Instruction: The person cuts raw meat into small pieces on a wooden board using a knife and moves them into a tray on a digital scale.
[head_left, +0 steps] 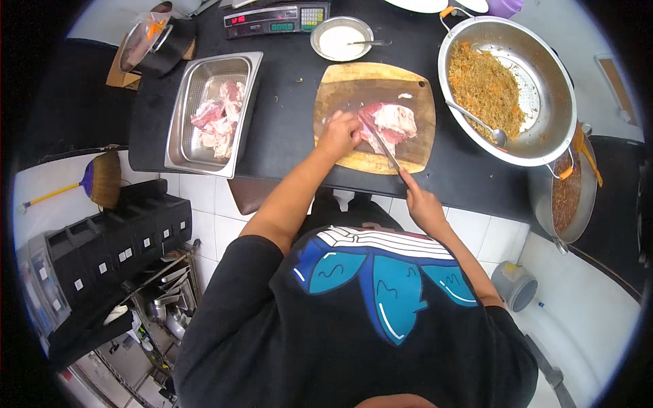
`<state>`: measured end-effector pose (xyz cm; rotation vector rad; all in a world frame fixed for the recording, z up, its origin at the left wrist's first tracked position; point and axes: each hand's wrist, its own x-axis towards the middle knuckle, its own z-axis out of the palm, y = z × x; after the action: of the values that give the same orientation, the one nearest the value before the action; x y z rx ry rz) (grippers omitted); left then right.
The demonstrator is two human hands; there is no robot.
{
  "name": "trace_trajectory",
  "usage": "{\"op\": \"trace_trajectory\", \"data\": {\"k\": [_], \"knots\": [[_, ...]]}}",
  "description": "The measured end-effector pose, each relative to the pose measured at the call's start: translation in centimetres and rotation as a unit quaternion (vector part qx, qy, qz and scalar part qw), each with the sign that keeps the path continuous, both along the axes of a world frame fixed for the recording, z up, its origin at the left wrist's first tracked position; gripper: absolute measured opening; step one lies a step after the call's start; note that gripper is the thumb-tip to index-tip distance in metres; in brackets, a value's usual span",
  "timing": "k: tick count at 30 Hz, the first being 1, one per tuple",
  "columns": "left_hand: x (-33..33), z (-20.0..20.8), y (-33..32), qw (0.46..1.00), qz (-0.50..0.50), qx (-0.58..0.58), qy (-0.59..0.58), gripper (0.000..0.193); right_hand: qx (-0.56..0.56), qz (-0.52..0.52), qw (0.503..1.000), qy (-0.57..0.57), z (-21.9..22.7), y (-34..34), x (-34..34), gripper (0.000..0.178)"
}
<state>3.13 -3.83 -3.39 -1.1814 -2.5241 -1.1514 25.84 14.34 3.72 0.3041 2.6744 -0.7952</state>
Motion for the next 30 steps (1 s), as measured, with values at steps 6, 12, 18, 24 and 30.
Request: {"op": "trace_trajectory", "data": {"k": [6, 12, 18, 24, 30], "knots": [[0.3, 1.8, -2.3, 0.996, -0.01, -0.088, -0.021, 0.016, 0.023, 0.016, 1.0, 0.0, 0.4, 0.7, 0.6, 0.062], [0.6, 2.8, 0.0, 0.974, 0.093, -0.133, -0.159, 0.029, 0.025, 0.016, 0.999, 0.021, 0.9, 1.6, 2.3, 0.06], [2.0, 4.3, 3.1, 0.963, 0.129, -0.213, -0.108, 0.026, 0.021, -0.051, 0.998, 0.022, 1.6, 0.3, -0.8, 0.06], [0.1, 1.0, 3.7, 0.936, 0.16, -0.15, -0.274, 0.019, -0.023, -0.082, 0.995, 0.059, 1.6, 0.3, 0.7, 0.06], [-0.2, 1.5, 3.9, 0.927, 0.186, -0.174, -0.277, 0.015, 0.009, -0.037, 0.999, 0.023, 2.4, 0.5, -1.9, 0.056]]}}
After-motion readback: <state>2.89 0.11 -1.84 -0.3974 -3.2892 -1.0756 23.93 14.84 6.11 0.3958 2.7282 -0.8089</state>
